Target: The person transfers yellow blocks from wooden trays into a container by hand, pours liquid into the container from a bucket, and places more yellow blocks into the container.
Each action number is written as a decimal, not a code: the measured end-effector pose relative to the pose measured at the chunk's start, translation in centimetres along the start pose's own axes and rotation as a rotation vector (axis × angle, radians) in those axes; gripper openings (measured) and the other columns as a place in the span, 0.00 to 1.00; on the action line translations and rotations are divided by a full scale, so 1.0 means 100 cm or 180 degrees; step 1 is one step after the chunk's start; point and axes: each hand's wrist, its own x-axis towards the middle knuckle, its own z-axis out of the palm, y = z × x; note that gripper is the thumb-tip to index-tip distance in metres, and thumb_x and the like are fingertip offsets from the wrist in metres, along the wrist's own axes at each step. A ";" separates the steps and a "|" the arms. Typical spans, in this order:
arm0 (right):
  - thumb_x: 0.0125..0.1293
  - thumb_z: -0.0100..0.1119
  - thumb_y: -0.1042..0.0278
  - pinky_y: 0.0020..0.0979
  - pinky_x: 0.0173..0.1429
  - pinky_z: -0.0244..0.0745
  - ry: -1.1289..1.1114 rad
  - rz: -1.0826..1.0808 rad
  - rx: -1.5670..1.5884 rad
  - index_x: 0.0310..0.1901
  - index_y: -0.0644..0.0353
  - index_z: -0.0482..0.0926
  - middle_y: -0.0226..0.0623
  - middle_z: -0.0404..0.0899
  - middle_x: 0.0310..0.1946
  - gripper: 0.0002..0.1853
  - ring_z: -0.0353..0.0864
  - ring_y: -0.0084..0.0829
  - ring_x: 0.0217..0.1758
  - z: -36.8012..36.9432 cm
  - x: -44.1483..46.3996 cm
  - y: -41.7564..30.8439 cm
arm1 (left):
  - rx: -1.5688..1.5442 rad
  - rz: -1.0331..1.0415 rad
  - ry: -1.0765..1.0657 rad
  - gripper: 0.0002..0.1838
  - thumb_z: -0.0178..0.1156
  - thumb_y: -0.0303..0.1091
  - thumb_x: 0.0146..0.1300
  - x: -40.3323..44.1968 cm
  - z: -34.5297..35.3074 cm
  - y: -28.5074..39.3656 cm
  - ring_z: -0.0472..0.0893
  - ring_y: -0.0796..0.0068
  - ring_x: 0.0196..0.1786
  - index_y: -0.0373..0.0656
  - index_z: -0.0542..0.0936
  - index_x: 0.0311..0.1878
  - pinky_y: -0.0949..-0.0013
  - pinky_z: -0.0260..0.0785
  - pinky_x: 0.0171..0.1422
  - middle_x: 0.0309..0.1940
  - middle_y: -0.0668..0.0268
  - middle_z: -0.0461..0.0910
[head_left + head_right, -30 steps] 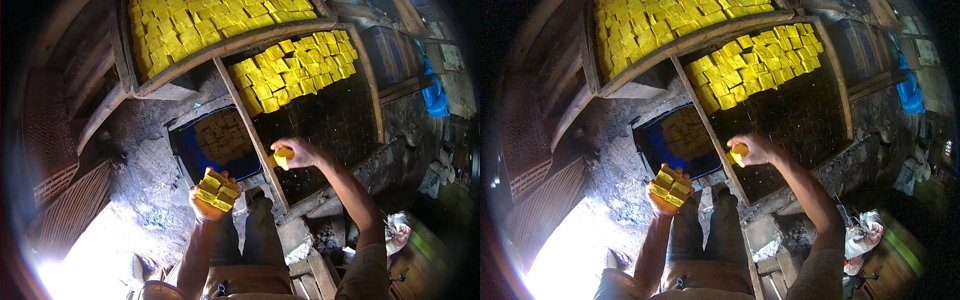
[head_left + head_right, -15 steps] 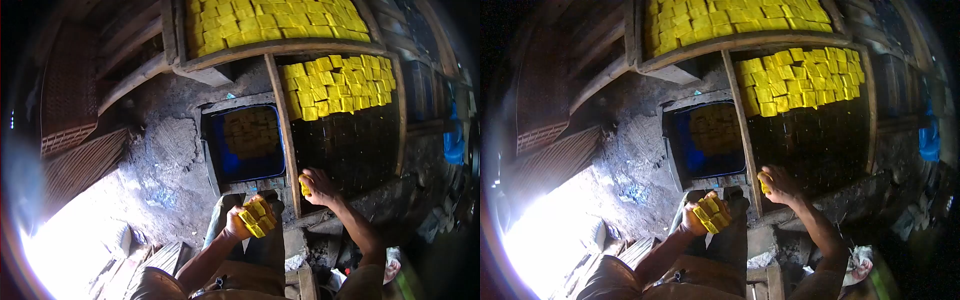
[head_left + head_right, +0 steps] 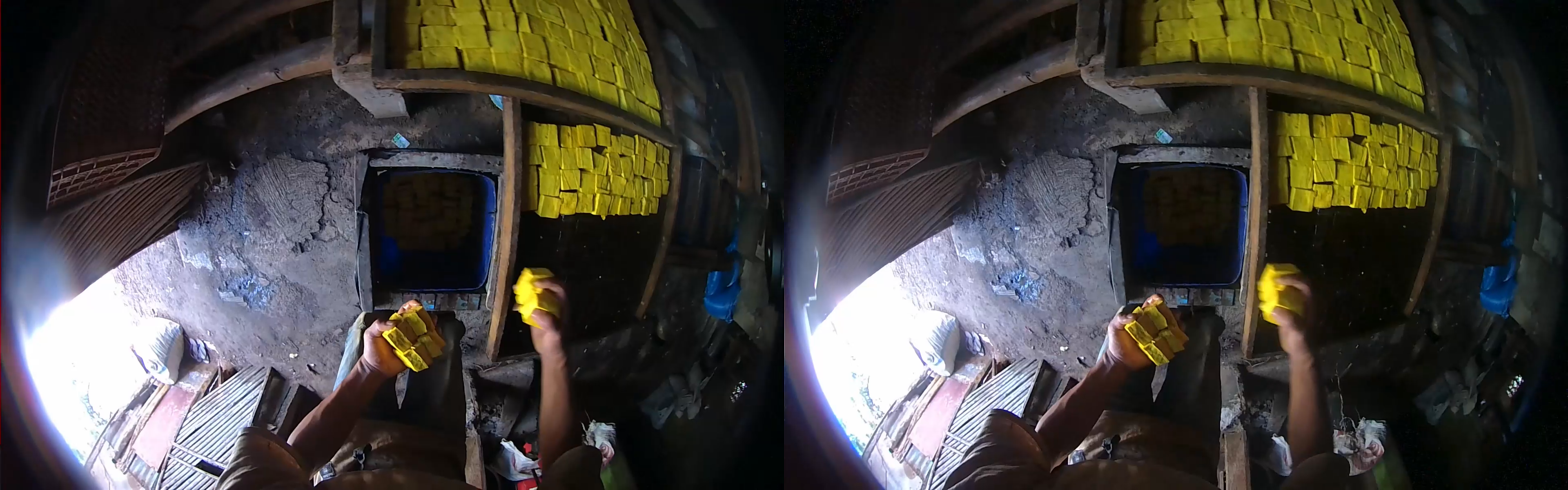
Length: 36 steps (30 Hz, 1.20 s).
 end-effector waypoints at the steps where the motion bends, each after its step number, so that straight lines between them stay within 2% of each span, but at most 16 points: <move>1: 0.46 0.69 0.60 0.33 0.52 0.77 -0.0025 0.0142 0.0230 0.52 0.57 0.75 0.40 0.75 0.51 0.28 0.78 0.34 0.51 0.032 0.013 0.000 | 0.0023 0.0034 -0.0041 0.31 0.64 0.44 0.47 0.001 0.002 0.003 0.75 0.46 0.57 0.47 0.73 0.57 0.44 0.66 0.65 0.52 0.50 0.77; 3: 0.51 0.67 0.63 0.32 0.53 0.75 -0.0018 0.0303 0.0300 0.49 0.56 0.77 0.36 0.76 0.49 0.22 0.77 0.32 0.51 0.064 0.044 0.059 | 0.0127 0.0093 -0.0015 0.31 0.63 0.45 0.48 0.003 -0.001 0.012 0.75 0.45 0.57 0.47 0.72 0.57 0.43 0.66 0.65 0.53 0.49 0.75; 4: 0.54 0.65 0.67 0.32 0.54 0.74 0.0056 0.0729 0.0011 0.49 0.54 0.78 0.33 0.77 0.47 0.18 0.77 0.29 0.50 0.076 0.064 0.095 | 0.0096 0.0091 0.0001 0.31 0.63 0.45 0.48 0.002 -0.005 0.017 0.75 0.45 0.57 0.47 0.72 0.57 0.43 0.66 0.65 0.53 0.49 0.75; 6: 0.57 0.66 0.71 0.28 0.51 0.75 0.0051 0.1094 0.0009 0.49 0.53 0.77 0.31 0.77 0.46 0.17 0.77 0.25 0.49 0.099 0.110 0.163 | 0.0227 0.0129 0.0048 0.31 0.63 0.46 0.48 0.004 -0.016 0.029 0.74 0.45 0.57 0.48 0.71 0.57 0.43 0.66 0.64 0.52 0.49 0.75; 7: 0.59 0.66 0.71 0.28 0.50 0.76 0.0343 0.1439 -0.0605 0.50 0.53 0.77 0.32 0.78 0.46 0.16 0.78 0.26 0.50 0.109 0.133 0.186 | 0.0206 0.0108 -0.0078 0.31 0.63 0.45 0.48 0.005 -0.024 0.035 0.74 0.44 0.58 0.48 0.70 0.56 0.42 0.67 0.62 0.52 0.48 0.74; 9: 0.59 0.67 0.69 0.31 0.49 0.78 0.0464 0.0825 -0.1661 0.53 0.56 0.77 0.34 0.79 0.47 0.19 0.79 0.29 0.50 0.109 0.174 0.253 | 0.0077 0.0234 0.0108 0.30 0.63 0.45 0.47 0.006 -0.038 0.042 0.74 0.44 0.58 0.48 0.70 0.56 0.42 0.67 0.62 0.52 0.47 0.74; 11: 0.60 0.66 0.68 0.31 0.50 0.78 0.0479 0.0833 -0.2151 0.54 0.56 0.76 0.34 0.79 0.47 0.20 0.79 0.29 0.50 0.086 0.217 0.334 | 0.0064 0.0259 0.0167 0.31 0.63 0.45 0.47 0.009 -0.053 0.050 0.74 0.44 0.58 0.47 0.70 0.56 0.43 0.67 0.63 0.52 0.46 0.74; 13: 0.60 0.66 0.67 0.32 0.50 0.77 0.0390 0.0861 -0.3120 0.54 0.56 0.76 0.34 0.79 0.47 0.20 0.79 0.29 0.50 0.085 0.236 0.360 | -0.0010 0.0193 0.0199 0.32 0.63 0.45 0.47 0.015 -0.061 0.055 0.74 0.44 0.58 0.46 0.70 0.57 0.44 0.66 0.64 0.53 0.46 0.73; 17: 0.62 0.65 0.64 0.32 0.50 0.77 0.0169 0.1003 -0.4019 0.55 0.57 0.76 0.34 0.79 0.48 0.21 0.79 0.30 0.50 0.086 0.246 0.388 | -0.0075 0.0088 0.0265 0.34 0.63 0.45 0.46 0.023 -0.071 0.064 0.74 0.45 0.59 0.43 0.71 0.58 0.45 0.64 0.67 0.54 0.47 0.73; 25: 0.64 0.62 0.59 0.33 0.51 0.76 -0.0102 0.0938 -0.4453 0.58 0.59 0.75 0.35 0.79 0.50 0.23 0.79 0.30 0.50 0.070 0.235 0.376 | -0.0139 -0.0028 0.0366 0.36 0.60 0.46 0.42 0.036 -0.048 0.077 0.76 0.48 0.56 0.43 0.70 0.58 0.47 0.66 0.65 0.51 0.52 0.75; 28: 0.65 0.62 0.57 0.33 0.51 0.76 -0.0250 0.0633 -0.4532 0.59 0.60 0.74 0.35 0.79 0.51 0.24 0.78 0.30 0.51 0.056 0.210 0.340 | 0.0204 -0.0001 0.0267 0.32 0.59 0.44 0.52 0.054 -0.041 0.080 0.76 0.55 0.56 0.44 0.68 0.61 0.51 0.69 0.62 0.51 0.55 0.74; 30: 0.66 0.61 0.56 0.34 0.52 0.76 -0.0277 0.0589 -0.3886 0.60 0.60 0.74 0.35 0.79 0.52 0.24 0.78 0.30 0.51 0.054 0.177 0.294 | 0.0322 -0.0018 0.0129 0.31 0.59 0.45 0.56 0.069 -0.035 0.082 0.77 0.57 0.55 0.45 0.67 0.62 0.52 0.71 0.59 0.51 0.57 0.74; 32: 0.65 0.62 0.54 0.34 0.58 0.74 -0.0211 0.1381 -0.1428 0.64 0.59 0.71 0.38 0.74 0.58 0.28 0.75 0.29 0.59 0.095 0.142 0.188 | 0.0405 -0.0050 0.0152 0.28 0.55 0.47 0.62 0.084 -0.037 0.083 0.77 0.59 0.54 0.46 0.68 0.63 0.53 0.72 0.58 0.51 0.59 0.75; 34: 0.63 0.65 0.55 0.33 0.63 0.70 -0.0592 0.1176 -0.1086 0.67 0.59 0.67 0.39 0.71 0.61 0.34 0.72 0.29 0.63 0.114 0.107 0.137 | 0.0608 0.0176 0.0609 0.25 0.52 0.48 0.65 0.103 -0.037 0.078 0.78 0.62 0.53 0.46 0.70 0.62 0.54 0.73 0.57 0.51 0.61 0.75; 35: 0.61 0.67 0.58 0.32 0.66 0.67 -0.0850 0.1184 -0.1229 0.69 0.59 0.65 0.40 0.72 0.61 0.36 0.73 0.29 0.62 0.121 0.097 0.124 | 0.0792 0.0279 0.0719 0.24 0.50 0.50 0.68 0.111 -0.024 0.079 0.79 0.66 0.52 0.46 0.71 0.61 0.57 0.74 0.55 0.51 0.62 0.76; 36: 0.59 0.67 0.62 0.33 0.66 0.68 -0.1140 0.0716 -0.1960 0.65 0.59 0.69 0.39 0.73 0.59 0.33 0.73 0.30 0.61 0.125 0.094 0.122 | 0.1163 0.0282 0.0496 0.28 0.48 0.59 0.69 0.123 -0.053 0.076 0.81 0.66 0.49 0.47 0.71 0.60 0.57 0.76 0.54 0.47 0.60 0.79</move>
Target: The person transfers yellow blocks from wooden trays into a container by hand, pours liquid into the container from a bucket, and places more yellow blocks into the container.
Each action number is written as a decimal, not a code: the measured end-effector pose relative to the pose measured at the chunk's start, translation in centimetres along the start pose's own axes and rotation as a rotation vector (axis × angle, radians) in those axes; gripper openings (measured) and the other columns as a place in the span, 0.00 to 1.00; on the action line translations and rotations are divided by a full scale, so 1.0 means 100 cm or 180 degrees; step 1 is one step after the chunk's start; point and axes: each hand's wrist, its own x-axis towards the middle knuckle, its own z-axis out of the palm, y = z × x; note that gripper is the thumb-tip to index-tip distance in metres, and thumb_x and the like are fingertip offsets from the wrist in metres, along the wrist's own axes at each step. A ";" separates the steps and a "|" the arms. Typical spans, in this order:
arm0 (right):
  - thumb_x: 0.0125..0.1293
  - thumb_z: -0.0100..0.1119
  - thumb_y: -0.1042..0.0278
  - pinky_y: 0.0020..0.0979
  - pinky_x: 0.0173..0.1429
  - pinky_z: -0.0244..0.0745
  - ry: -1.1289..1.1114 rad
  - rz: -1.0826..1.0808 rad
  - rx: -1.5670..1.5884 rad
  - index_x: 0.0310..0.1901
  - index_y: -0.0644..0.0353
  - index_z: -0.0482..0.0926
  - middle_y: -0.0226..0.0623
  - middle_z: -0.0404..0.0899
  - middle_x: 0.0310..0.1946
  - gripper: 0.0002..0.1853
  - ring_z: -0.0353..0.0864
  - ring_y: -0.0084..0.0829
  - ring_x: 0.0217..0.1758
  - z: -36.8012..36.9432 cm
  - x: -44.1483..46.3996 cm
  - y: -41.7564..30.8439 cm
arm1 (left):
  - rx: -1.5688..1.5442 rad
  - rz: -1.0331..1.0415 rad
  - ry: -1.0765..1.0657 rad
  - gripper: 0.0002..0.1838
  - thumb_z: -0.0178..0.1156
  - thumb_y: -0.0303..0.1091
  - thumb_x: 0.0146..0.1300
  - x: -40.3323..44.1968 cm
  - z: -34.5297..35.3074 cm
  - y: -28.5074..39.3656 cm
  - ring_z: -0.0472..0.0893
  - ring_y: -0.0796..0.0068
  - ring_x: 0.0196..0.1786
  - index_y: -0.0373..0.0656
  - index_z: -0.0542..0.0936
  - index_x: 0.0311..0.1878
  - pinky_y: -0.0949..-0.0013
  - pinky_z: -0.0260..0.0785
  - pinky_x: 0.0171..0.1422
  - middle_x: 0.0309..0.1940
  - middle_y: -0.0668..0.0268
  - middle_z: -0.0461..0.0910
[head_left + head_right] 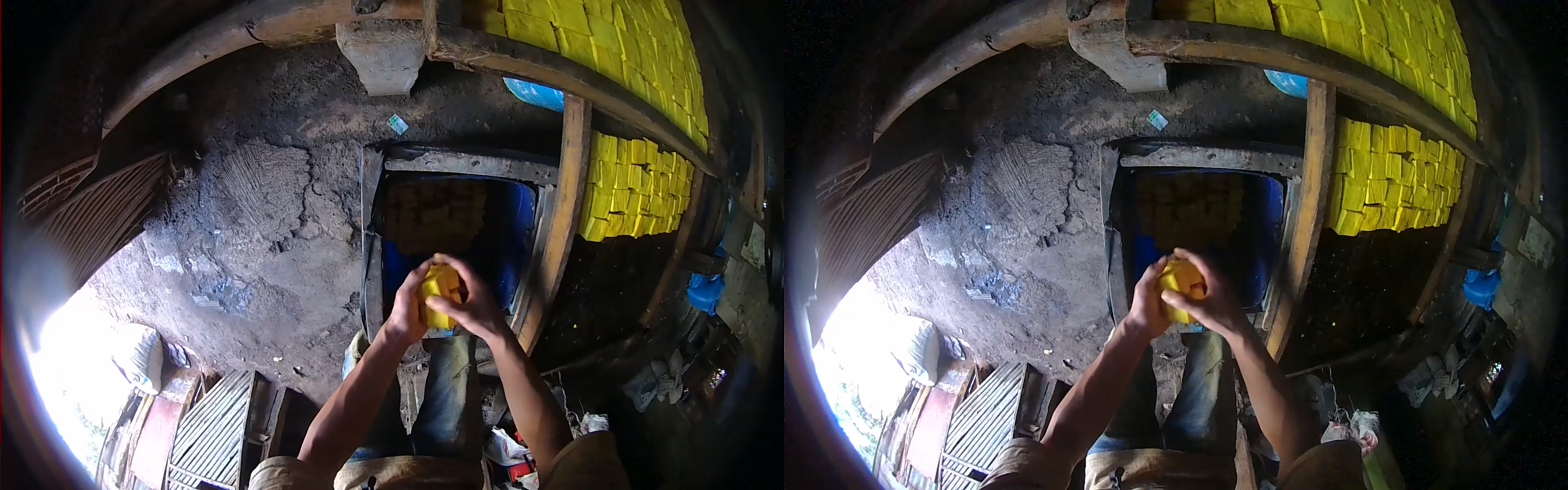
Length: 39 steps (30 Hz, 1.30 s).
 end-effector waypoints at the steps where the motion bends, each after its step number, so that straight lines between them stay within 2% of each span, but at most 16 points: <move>1: 0.57 0.67 0.65 0.33 0.65 0.69 0.0170 -0.0186 -0.0382 0.62 0.58 0.71 0.38 0.75 0.57 0.31 0.74 0.30 0.60 0.004 0.004 0.012 | -0.0003 -0.0161 0.0144 0.28 0.46 0.61 0.69 0.010 -0.002 -0.001 0.81 0.67 0.46 0.47 0.72 0.59 0.59 0.76 0.52 0.45 0.61 0.80; 2: 0.55 0.67 0.68 0.33 0.65 0.70 0.0340 -0.0376 -0.0768 0.59 0.58 0.73 0.37 0.76 0.54 0.28 0.76 0.30 0.58 0.005 0.013 0.016 | -0.0005 -0.0318 0.0283 0.29 0.45 0.63 0.69 0.019 -0.002 0.002 0.82 0.68 0.43 0.47 0.72 0.57 0.60 0.77 0.50 0.42 0.62 0.81; 4: 0.52 0.66 0.73 0.32 0.61 0.74 -0.0049 0.0579 0.0233 0.53 0.57 0.76 0.35 0.79 0.48 0.24 0.79 0.30 0.53 -0.006 0.038 0.015 | 0.0148 -0.0325 0.0335 0.29 0.45 0.64 0.69 0.025 -0.008 0.008 0.82 0.68 0.42 0.47 0.72 0.56 0.60 0.77 0.49 0.41 0.63 0.81; 6: 0.53 0.65 0.75 0.29 0.54 0.76 0.0247 0.0600 0.0903 0.51 0.57 0.75 0.33 0.80 0.44 0.21 0.79 0.27 0.48 -0.007 0.076 0.045 | 0.0286 -0.0460 0.0660 0.27 0.47 0.61 0.69 0.014 -0.003 0.020 0.82 0.67 0.43 0.47 0.73 0.54 0.57 0.76 0.49 0.40 0.63 0.80; 7: 0.53 0.67 0.69 0.32 0.55 0.76 0.0537 0.0470 0.0436 0.52 0.58 0.76 0.39 0.81 0.44 0.22 0.81 0.34 0.49 -0.008 0.093 0.054 | 0.0332 -0.0541 0.0712 0.24 0.49 0.58 0.69 0.011 -0.006 0.021 0.81 0.66 0.44 0.47 0.73 0.54 0.55 0.75 0.50 0.41 0.62 0.80; 10: 0.56 0.66 0.66 0.35 0.60 0.73 0.1426 -0.0018 -0.1749 0.54 0.58 0.75 0.41 0.80 0.49 0.23 0.80 0.38 0.54 -0.002 0.165 0.127 | 0.0278 -0.0501 0.0577 0.22 0.53 0.49 0.66 -0.002 -0.010 0.026 0.80 0.67 0.46 0.47 0.72 0.58 0.56 0.75 0.51 0.42 0.62 0.78; 12: 0.57 0.64 0.66 0.35 0.61 0.72 0.1258 0.0269 -0.2149 0.55 0.58 0.74 0.41 0.80 0.50 0.23 0.79 0.38 0.55 0.011 0.200 0.164 | 0.0170 -0.0373 0.0381 0.25 0.56 0.45 0.64 -0.005 -0.014 0.024 0.79 0.69 0.45 0.48 0.69 0.62 0.58 0.75 0.51 0.41 0.63 0.78; 14: 0.58 0.63 0.65 0.35 0.61 0.71 0.1009 0.0551 -0.2395 0.56 0.58 0.74 0.41 0.79 0.51 0.23 0.78 0.38 0.56 0.030 0.218 0.192 | 0.0206 0.0005 0.0050 0.20 0.57 0.41 0.60 -0.006 -0.022 0.014 0.79 0.64 0.47 0.43 0.73 0.53 0.56 0.74 0.53 0.46 0.60 0.77; 16: 0.60 0.62 0.64 0.35 0.62 0.70 0.0919 0.0694 -0.2536 0.58 0.58 0.73 0.41 0.79 0.52 0.23 0.77 0.38 0.57 0.045 0.223 0.204 | 0.0271 0.0107 0.0094 0.20 0.58 0.37 0.57 -0.008 -0.024 0.005 0.78 0.66 0.45 0.41 0.73 0.51 0.62 0.73 0.51 0.45 0.60 0.77; 22: 0.63 0.58 0.61 0.35 0.64 0.67 0.0876 0.0817 -0.2628 0.61 0.57 0.71 0.42 0.77 0.55 0.24 0.74 0.37 0.60 0.040 0.219 0.202 | 0.0409 0.0187 0.0175 0.19 0.56 0.38 0.55 -0.019 -0.019 0.007 0.76 0.67 0.49 0.41 0.73 0.50 0.61 0.70 0.54 0.45 0.61 0.76; 26: 0.66 0.55 0.60 0.35 0.66 0.65 0.0822 0.0817 -0.2617 0.63 0.57 0.70 0.42 0.76 0.57 0.25 0.72 0.37 0.62 0.034 0.219 0.201 | 0.0323 0.0361 0.0282 0.14 0.57 0.32 0.60 -0.001 -0.009 0.015 0.77 0.74 0.44 0.41 0.73 0.49 0.69 0.71 0.51 0.41 0.65 0.75; 30: 0.68 0.52 0.58 0.35 0.67 0.63 0.0753 0.0715 -0.2486 0.65 0.57 0.69 0.42 0.74 0.59 0.25 0.70 0.36 0.64 0.017 0.206 0.195 | 0.0483 0.0606 0.0720 0.15 0.57 0.33 0.61 0.027 -0.010 0.014 0.77 0.73 0.44 0.41 0.73 0.50 0.68 0.71 0.52 0.41 0.66 0.75; 32: 0.69 0.51 0.57 0.35 0.68 0.62 0.0712 0.0603 -0.2305 0.66 0.56 0.68 0.42 0.74 0.60 0.26 0.69 0.36 0.65 0.003 0.179 0.173 | 0.0681 0.0731 0.0594 0.16 0.56 0.36 0.64 0.045 -0.032 0.008 0.78 0.72 0.47 0.39 0.74 0.51 0.66 0.71 0.55 0.42 0.64 0.76; 35: 0.71 0.49 0.56 0.35 0.69 0.61 0.0600 0.0531 -0.0478 0.68 0.56 0.67 0.42 0.73 0.61 0.26 0.68 0.36 0.66 -0.010 0.111 0.106 | 0.1717 0.0991 0.0208 0.19 0.49 0.41 0.70 0.064 -0.054 0.001 0.77 0.70 0.53 0.37 0.77 0.55 0.65 0.68 0.60 0.51 0.62 0.77; 36: 0.73 0.45 0.61 0.35 0.76 0.52 0.0771 0.0467 0.1224 0.70 0.60 0.64 0.43 0.69 0.64 0.27 0.61 0.35 0.72 -0.006 0.089 0.073 | 0.1708 0.1001 0.0211 0.19 0.49 0.41 0.70 0.068 -0.048 0.003 0.77 0.70 0.53 0.37 0.77 0.55 0.65 0.68 0.60 0.51 0.62 0.77; 39: 0.71 0.47 0.64 0.34 0.74 0.52 0.0230 0.0326 0.2123 0.74 0.58 0.55 0.40 0.66 0.66 0.31 0.61 0.32 0.71 0.010 0.061 0.060 | 0.0970 0.0899 0.0533 0.21 0.46 0.43 0.74 0.081 -0.008 -0.001 0.75 0.72 0.54 0.38 0.73 0.60 0.67 0.63 0.63 0.52 0.65 0.77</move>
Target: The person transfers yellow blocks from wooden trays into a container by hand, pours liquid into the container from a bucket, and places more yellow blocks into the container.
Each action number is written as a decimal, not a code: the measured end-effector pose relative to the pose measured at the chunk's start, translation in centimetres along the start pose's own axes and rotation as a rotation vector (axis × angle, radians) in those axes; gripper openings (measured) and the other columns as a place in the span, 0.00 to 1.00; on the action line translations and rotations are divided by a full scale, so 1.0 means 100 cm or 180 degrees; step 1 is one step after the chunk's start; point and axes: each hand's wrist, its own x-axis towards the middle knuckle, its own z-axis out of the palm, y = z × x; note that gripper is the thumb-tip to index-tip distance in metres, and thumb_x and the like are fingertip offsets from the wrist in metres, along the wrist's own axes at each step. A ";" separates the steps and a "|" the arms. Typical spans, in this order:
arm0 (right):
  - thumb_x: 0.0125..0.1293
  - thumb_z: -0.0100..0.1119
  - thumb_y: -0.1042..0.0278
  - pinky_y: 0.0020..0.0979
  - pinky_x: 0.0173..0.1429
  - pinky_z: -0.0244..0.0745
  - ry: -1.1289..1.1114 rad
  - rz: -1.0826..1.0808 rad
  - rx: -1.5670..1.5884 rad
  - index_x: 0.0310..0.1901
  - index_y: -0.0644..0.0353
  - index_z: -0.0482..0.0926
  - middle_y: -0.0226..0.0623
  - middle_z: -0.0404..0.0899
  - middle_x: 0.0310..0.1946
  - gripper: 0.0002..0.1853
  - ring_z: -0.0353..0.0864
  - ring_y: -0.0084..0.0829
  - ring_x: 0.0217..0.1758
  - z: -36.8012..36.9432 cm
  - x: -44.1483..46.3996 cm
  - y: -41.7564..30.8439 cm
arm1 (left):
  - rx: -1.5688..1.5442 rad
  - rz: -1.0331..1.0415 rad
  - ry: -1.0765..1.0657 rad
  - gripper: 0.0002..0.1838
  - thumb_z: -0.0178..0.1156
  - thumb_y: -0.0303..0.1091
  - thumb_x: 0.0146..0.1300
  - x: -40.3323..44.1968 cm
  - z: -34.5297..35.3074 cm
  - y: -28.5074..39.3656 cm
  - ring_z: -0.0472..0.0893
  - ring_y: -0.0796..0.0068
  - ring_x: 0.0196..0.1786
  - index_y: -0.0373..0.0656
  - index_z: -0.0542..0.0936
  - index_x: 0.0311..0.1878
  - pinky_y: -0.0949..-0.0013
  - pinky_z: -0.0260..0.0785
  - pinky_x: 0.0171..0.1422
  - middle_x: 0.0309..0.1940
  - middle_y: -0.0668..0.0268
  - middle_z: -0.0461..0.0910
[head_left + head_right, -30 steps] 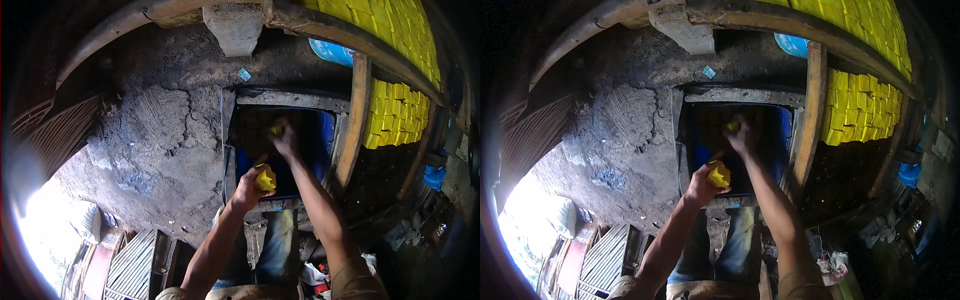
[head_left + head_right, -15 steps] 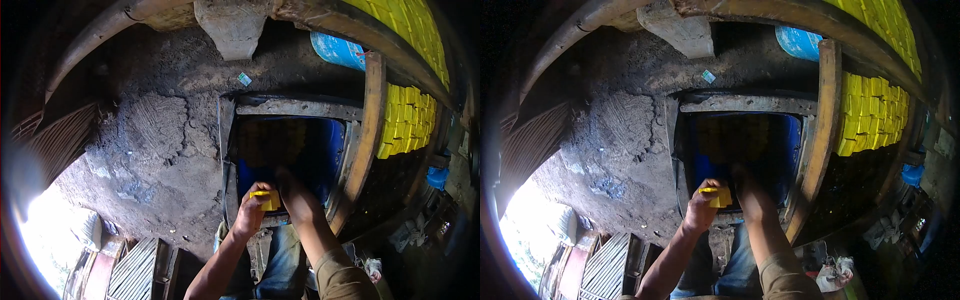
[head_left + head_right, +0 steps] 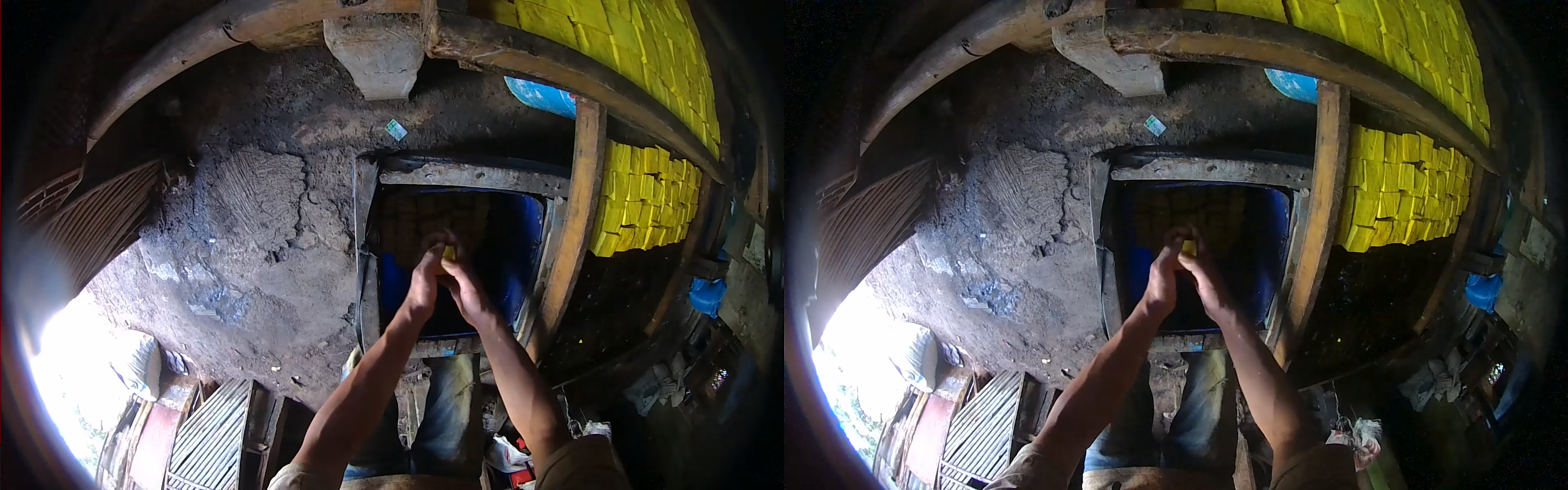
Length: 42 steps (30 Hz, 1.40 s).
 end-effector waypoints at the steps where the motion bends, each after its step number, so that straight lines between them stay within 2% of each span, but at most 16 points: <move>1: 0.71 0.47 0.64 0.34 0.74 0.52 0.0002 0.0009 -0.0004 0.74 0.58 0.55 0.40 0.66 0.66 0.31 0.61 0.32 0.71 -0.004 0.003 0.004 | -0.0007 -0.0006 0.0005 0.21 0.46 0.43 0.74 0.002 0.008 0.004 0.75 0.72 0.54 0.38 0.73 0.60 0.67 0.63 0.63 0.52 0.65 0.77; 3: 0.71 0.48 0.61 0.33 0.66 0.67 0.0312 0.0508 -0.0209 0.72 0.58 0.58 0.40 0.70 0.61 0.30 0.67 0.28 0.67 -0.023 0.020 0.025 | -0.0533 -0.0243 0.0324 0.25 0.43 0.49 0.76 0.009 0.016 0.010 0.73 0.71 0.57 0.38 0.71 0.62 0.65 0.60 0.67 0.55 0.63 0.76; 5: 0.69 0.50 0.60 0.34 0.67 0.66 0.0594 0.0474 -0.0376 0.69 0.61 0.61 0.43 0.73 0.59 0.29 0.71 0.34 0.64 -0.047 0.052 0.048 | -0.0585 -0.0062 0.0047 0.27 0.42 0.50 0.76 0.026 -0.008 -0.020 0.71 0.66 0.62 0.37 0.70 0.65 0.63 0.56 0.72 0.59 0.60 0.75; 7: 0.67 0.54 0.63 0.36 0.68 0.64 0.1388 0.0192 -0.1276 0.65 0.65 0.66 0.44 0.76 0.57 0.27 0.73 0.39 0.62 -0.054 0.085 0.048 | -0.0240 0.0555 0.0354 0.29 0.41 0.50 0.76 0.024 -0.017 -0.033 0.68 0.64 0.67 0.35 0.66 0.68 0.63 0.52 0.75 0.65 0.59 0.70; 8: 0.67 0.54 0.63 0.36 0.68 0.64 0.1392 0.0195 -0.1279 0.65 0.65 0.66 0.44 0.76 0.57 0.27 0.73 0.39 0.62 -0.054 0.097 0.040 | -0.0120 0.0756 0.0460 0.29 0.41 0.50 0.76 0.025 -0.020 -0.037 0.66 0.64 0.69 0.35 0.64 0.69 0.63 0.50 0.76 0.66 0.58 0.69; 10: 0.61 0.63 0.54 0.39 0.67 0.65 0.1174 -0.0863 -0.2751 0.66 0.61 0.69 0.47 0.71 0.65 0.33 0.70 0.43 0.67 -0.056 0.122 0.027 | 0.1390 0.0685 0.0304 0.28 0.45 0.47 0.74 0.033 -0.030 -0.041 0.68 0.60 0.68 0.35 0.66 0.68 0.62 0.53 0.75 0.65 0.53 0.70; 11: 0.61 0.63 0.54 0.39 0.67 0.65 0.1174 -0.0864 -0.2751 0.66 0.61 0.69 0.47 0.71 0.65 0.33 0.70 0.43 0.67 -0.061 0.140 0.036 | 0.2147 0.0634 0.0212 0.28 0.46 0.45 0.72 0.038 -0.036 -0.043 0.69 0.58 0.67 0.35 0.67 0.67 0.61 0.55 0.75 0.64 0.51 0.70; 13: 0.60 0.62 0.72 0.35 0.67 0.65 0.1769 -0.1308 -0.2265 0.62 0.67 0.71 0.44 0.76 0.58 0.27 0.72 0.38 0.62 -0.076 0.165 0.053 | 0.3556 0.0498 0.0029 0.27 0.50 0.42 0.70 0.048 -0.038 -0.057 0.70 0.54 0.66 0.34 0.68 0.66 0.60 0.58 0.73 0.63 0.46 0.70; 14: 0.60 0.62 0.72 0.35 0.67 0.65 0.1741 -0.1298 -0.2333 0.62 0.67 0.71 0.44 0.76 0.58 0.27 0.72 0.38 0.62 -0.076 0.163 0.051 | 0.3486 0.0491 0.0047 0.27 0.50 0.42 0.70 0.068 -0.036 -0.084 0.70 0.54 0.66 0.34 0.68 0.66 0.60 0.58 0.73 0.63 0.46 0.70; 16: 0.59 0.62 0.72 0.34 0.64 0.67 0.1826 -0.1644 -0.1124 0.60 0.67 0.72 0.43 0.76 0.56 0.26 0.73 0.35 0.60 -0.062 0.158 0.036 | 0.3763 0.1528 0.0929 0.31 0.55 0.43 0.64 0.130 -0.031 -0.137 0.69 0.49 0.67 0.34 0.68 0.66 0.55 0.57 0.74 0.64 0.43 0.69; 19: 0.58 0.63 0.73 0.33 0.61 0.69 0.1744 -0.1464 -0.0823 0.58 0.67 0.73 0.41 0.77 0.53 0.25 0.74 0.34 0.57 -0.069 0.149 0.028 | 0.4657 0.1379 0.0536 0.31 0.55 0.43 0.63 0.130 0.001 -0.063 0.64 0.47 0.71 0.34 0.68 0.66 0.51 0.53 0.76 0.66 0.43 0.67; 22: 0.57 0.64 0.72 0.34 0.62 0.69 0.1623 -0.1249 -0.0660 0.59 0.66 0.73 0.41 0.77 0.54 0.26 0.74 0.35 0.57 -0.068 0.152 0.022 | 0.4739 0.2099 0.0449 0.32 0.55 0.44 0.63 0.140 -0.005 -0.064 0.60 0.46 0.73 0.35 0.68 0.67 0.51 0.50 0.78 0.68 0.44 0.64; 27: 0.61 0.63 0.70 0.34 0.66 0.67 0.1877 -0.1274 -0.0791 0.61 0.64 0.72 0.42 0.75 0.56 0.25 0.72 0.37 0.61 -0.054 0.156 0.022 | 0.4715 0.1951 0.0450 0.32 0.55 0.44 0.63 0.135 -0.013 -0.069 0.62 0.47 0.72 0.35 0.69 0.66 0.52 0.52 0.76 0.67 0.44 0.65; 31: 0.61 0.66 0.68 0.39 0.67 0.66 0.1348 -0.1365 -0.3696 0.63 0.66 0.69 0.48 0.74 0.60 0.29 0.73 0.41 0.63 -0.079 0.183 0.065 | 0.4673 0.1883 0.0419 0.31 0.56 0.44 0.64 0.130 -0.021 -0.072 0.63 0.48 0.71 0.35 0.69 0.66 0.53 0.55 0.74 0.66 0.44 0.67; 37: 0.61 0.65 0.68 0.41 0.65 0.68 0.1214 -0.0660 -0.4879 0.60 0.66 0.71 0.50 0.75 0.57 0.26 0.74 0.44 0.60 -0.081 0.208 0.098 | 0.4579 0.1770 0.0393 0.31 0.56 0.44 0.64 0.130 -0.026 -0.085 0.66 0.50 0.70 0.35 0.69 0.66 0.54 0.58 0.72 0.65 0.44 0.68; 42: 0.61 0.63 0.68 0.42 0.63 0.70 0.1100 -0.0335 -0.5220 0.59 0.65 0.73 0.51 0.76 0.54 0.24 0.75 0.46 0.58 -0.082 0.214 0.110 | 0.4500 0.1657 0.0360 0.30 0.57 0.45 0.64 0.129 -0.027 -0.091 0.68 0.51 0.68 0.36 0.70 0.65 0.55 0.62 0.70 0.64 0.45 0.70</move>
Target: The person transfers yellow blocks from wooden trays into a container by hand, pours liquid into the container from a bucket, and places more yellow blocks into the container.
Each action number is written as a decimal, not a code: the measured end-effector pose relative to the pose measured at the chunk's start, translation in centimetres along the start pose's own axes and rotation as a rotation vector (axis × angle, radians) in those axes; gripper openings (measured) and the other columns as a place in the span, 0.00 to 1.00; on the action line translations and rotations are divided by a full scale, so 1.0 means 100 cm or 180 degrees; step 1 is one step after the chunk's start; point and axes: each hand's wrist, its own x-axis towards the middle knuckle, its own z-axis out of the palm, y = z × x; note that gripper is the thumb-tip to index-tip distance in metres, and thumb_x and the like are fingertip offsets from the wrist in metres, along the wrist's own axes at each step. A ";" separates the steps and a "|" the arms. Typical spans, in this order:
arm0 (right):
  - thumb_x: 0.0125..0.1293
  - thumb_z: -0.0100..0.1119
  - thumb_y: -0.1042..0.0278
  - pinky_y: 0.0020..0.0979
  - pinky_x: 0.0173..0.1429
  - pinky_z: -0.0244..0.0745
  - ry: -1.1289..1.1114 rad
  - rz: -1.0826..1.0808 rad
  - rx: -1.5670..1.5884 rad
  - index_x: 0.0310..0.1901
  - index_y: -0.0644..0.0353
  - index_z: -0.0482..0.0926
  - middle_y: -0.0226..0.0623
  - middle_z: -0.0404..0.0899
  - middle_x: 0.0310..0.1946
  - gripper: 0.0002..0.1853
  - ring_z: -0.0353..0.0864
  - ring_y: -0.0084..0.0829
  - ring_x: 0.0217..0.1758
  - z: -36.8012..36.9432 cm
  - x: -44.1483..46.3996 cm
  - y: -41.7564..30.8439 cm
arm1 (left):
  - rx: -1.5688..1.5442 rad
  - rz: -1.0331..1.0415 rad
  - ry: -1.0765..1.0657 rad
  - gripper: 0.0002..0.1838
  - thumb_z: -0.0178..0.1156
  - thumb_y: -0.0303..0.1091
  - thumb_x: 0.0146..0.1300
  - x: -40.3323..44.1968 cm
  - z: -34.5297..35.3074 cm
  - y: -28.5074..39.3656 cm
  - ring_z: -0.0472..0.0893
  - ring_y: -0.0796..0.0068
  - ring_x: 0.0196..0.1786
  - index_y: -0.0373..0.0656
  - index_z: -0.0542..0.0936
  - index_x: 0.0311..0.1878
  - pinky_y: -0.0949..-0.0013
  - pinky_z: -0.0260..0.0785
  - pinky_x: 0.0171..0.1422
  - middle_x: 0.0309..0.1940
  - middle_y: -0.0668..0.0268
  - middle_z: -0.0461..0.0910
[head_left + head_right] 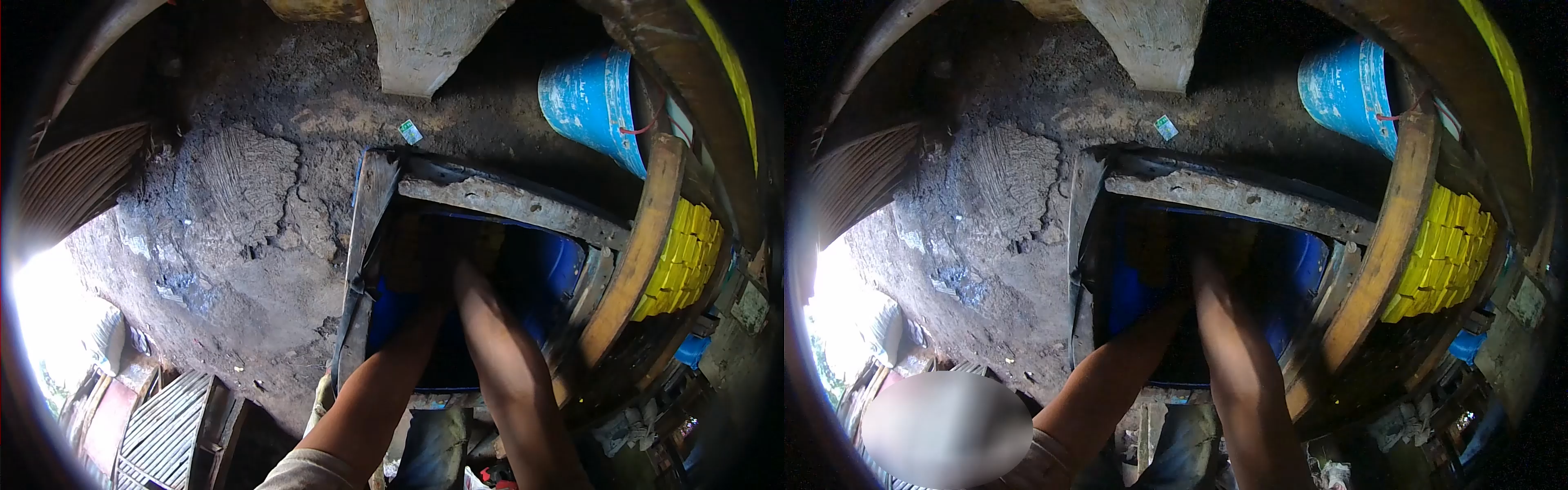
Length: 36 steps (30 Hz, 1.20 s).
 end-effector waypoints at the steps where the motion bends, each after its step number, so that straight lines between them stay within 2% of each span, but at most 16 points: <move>1: 0.61 0.63 0.69 0.42 0.63 0.70 -0.0019 0.0020 -0.0008 0.58 0.65 0.73 0.51 0.76 0.54 0.24 0.75 0.46 0.58 -0.002 -0.002 0.001 | -0.0052 -0.0031 -0.0036 0.30 0.57 0.45 0.64 -0.001 -0.001 0.001 0.68 0.51 0.68 0.36 0.70 0.65 0.55 0.62 0.69 0.64 0.45 0.70; 4: 0.61 0.62 0.69 0.43 0.62 0.71 -0.0014 0.0105 0.0125 0.57 0.65 0.74 0.52 0.77 0.52 0.22 0.76 0.47 0.57 -0.028 -0.027 0.003 | -0.0591 -0.0220 -0.0179 0.30 0.57 0.45 0.65 -0.017 0.015 -0.001 0.69 0.52 0.67 0.36 0.70 0.65 0.56 0.64 0.68 0.63 0.45 0.71; 7: 0.61 0.62 0.69 0.44 0.61 0.72 0.0579 0.0140 0.0797 0.56 0.64 0.75 0.53 0.78 0.51 0.21 0.77 0.48 0.55 -0.109 -0.096 -0.016 | -0.2347 -0.0824 -0.0570 0.30 0.57 0.45 0.65 -0.053 0.056 -0.014 0.71 0.52 0.67 0.36 0.70 0.65 0.57 0.66 0.67 0.62 0.45 0.71; 10: 0.58 0.61 0.75 0.38 0.45 0.79 0.0718 0.0115 0.2258 0.51 0.61 0.77 0.46 0.82 0.40 0.17 0.83 0.42 0.41 -0.173 -0.196 -0.029 | -0.0648 -0.0356 -0.1324 0.19 0.58 0.43 0.62 -0.091 -0.112 0.088 0.81 0.43 0.49 0.42 0.79 0.53 0.53 0.74 0.53 0.46 0.40 0.80; 11: 0.58 0.62 0.77 0.34 0.44 0.79 0.0720 0.0126 0.2554 0.51 0.61 0.77 0.43 0.82 0.39 0.17 0.84 0.38 0.40 -0.202 -0.235 -0.037 | -0.0041 -0.0564 -0.2075 0.16 0.58 0.38 0.61 -0.110 -0.108 0.083 0.79 0.45 0.54 0.42 0.79 0.50 0.53 0.73 0.57 0.51 0.44 0.79; 13: 0.60 0.62 0.77 0.31 0.44 0.79 0.0653 0.0163 0.2850 0.50 0.62 0.78 0.41 0.82 0.40 0.15 0.84 0.33 0.42 -0.220 -0.302 -0.027 | -0.0159 0.0224 -0.0180 0.17 0.58 0.29 0.57 -0.157 -0.112 0.086 0.78 0.48 0.57 0.39 0.79 0.50 0.54 0.72 0.59 0.53 0.48 0.79; 17: 0.65 0.60 0.77 0.24 0.49 0.76 0.0817 0.0730 0.3677 0.47 0.65 0.78 0.33 0.82 0.39 0.10 0.82 0.22 0.43 -0.250 -0.385 0.004 | -0.0670 -0.0366 -0.0590 0.21 0.57 0.20 0.52 -0.192 -0.198 0.119 0.78 0.49 0.55 0.38 0.79 0.52 0.57 0.73 0.58 0.51 0.51 0.79; 19: 0.65 0.60 0.76 0.24 0.49 0.75 0.1115 0.0949 0.3875 0.46 0.64 0.78 0.33 0.82 0.38 0.08 0.81 0.22 0.41 -0.254 -0.403 0.037 | -0.1945 -0.1246 -0.0241 0.17 0.58 0.22 0.60 -0.209 -0.196 0.090 0.82 0.70 0.45 0.40 0.81 0.53 0.68 0.74 0.49 0.43 0.62 0.83; 20: 0.66 0.60 0.74 0.24 0.49 0.75 0.1383 0.1044 0.3947 0.45 0.63 0.78 0.32 0.82 0.37 0.07 0.81 0.21 0.40 -0.256 -0.409 0.056 | -0.1294 -0.1186 -0.0578 0.15 0.57 0.25 0.63 -0.210 -0.218 0.089 0.81 0.77 0.42 0.42 0.81 0.53 0.73 0.73 0.46 0.41 0.66 0.84; 25: 0.68 0.58 0.71 0.26 0.44 0.77 0.2695 0.1254 0.3641 0.49 0.60 0.77 0.36 0.83 0.40 0.10 0.83 0.26 0.39 -0.250 -0.446 0.176 | -0.0295 -0.0005 -0.0640 0.17 0.54 0.21 0.62 -0.185 -0.272 0.061 0.84 0.70 0.42 0.41 0.80 0.53 0.69 0.77 0.47 0.42 0.60 0.85; 27: 0.70 0.59 0.68 0.30 0.46 0.79 0.2998 0.1678 0.3607 0.49 0.63 0.77 0.38 0.81 0.40 0.10 0.82 0.29 0.39 -0.247 -0.475 0.216 | -0.0606 -0.0208 -0.0838 0.19 0.52 0.18 0.62 -0.168 -0.286 0.064 0.83 0.71 0.47 0.42 0.79 0.55 0.69 0.77 0.48 0.46 0.60 0.83; 29: 0.70 0.58 0.70 0.30 0.46 0.79 0.3536 0.1456 0.3445 0.49 0.62 0.78 0.38 0.81 0.41 0.09 0.81 0.28 0.39 -0.232 -0.508 0.260 | -0.0441 0.0265 -0.0897 0.20 0.52 0.17 0.61 -0.149 -0.292 0.069 0.81 0.71 0.52 0.39 0.77 0.57 0.69 0.73 0.56 0.50 0.60 0.82; 31: 0.69 0.58 0.72 0.30 0.45 0.79 0.3929 0.1574 0.4620 0.48 0.62 0.79 0.37 0.81 0.40 0.08 0.80 0.28 0.40 -0.180 -0.547 0.321 | -0.1729 -0.0289 -0.0762 0.17 0.54 0.22 0.64 -0.134 -0.281 0.088 0.79 0.69 0.54 0.38 0.77 0.56 0.69 0.73 0.56 0.50 0.60 0.80; 32: 0.68 0.59 0.73 0.30 0.44 0.79 0.3414 0.2887 0.4336 0.46 0.61 0.80 0.35 0.80 0.38 0.08 0.79 0.27 0.40 -0.199 -0.561 0.334 | -0.1099 -0.0317 -0.0713 0.16 0.54 0.23 0.65 -0.135 -0.278 0.136 0.79 0.70 0.53 0.38 0.77 0.56 0.67 0.73 0.55 0.49 0.61 0.79; 35: 0.62 0.61 0.70 0.31 0.30 0.80 0.3188 0.3438 0.3057 0.44 0.62 0.79 0.35 0.80 0.36 0.10 0.81 0.27 0.33 -0.103 -0.590 0.459 | -0.0710 -0.0294 -0.0312 0.22 0.59 0.46 0.64 -0.151 -0.235 0.221 0.78 0.78 0.41 0.42 0.77 0.55 0.73 0.69 0.42 0.43 0.68 0.81; 36: 0.62 0.61 0.71 0.31 0.31 0.81 0.3914 0.2810 0.4401 0.44 0.61 0.79 0.34 0.80 0.35 0.10 0.82 0.28 0.33 -0.129 -0.586 0.474 | -0.1192 -0.0550 -0.0417 0.22 0.59 0.45 0.64 -0.147 -0.218 0.218 0.79 0.78 0.40 0.42 0.77 0.55 0.74 0.69 0.41 0.43 0.68 0.81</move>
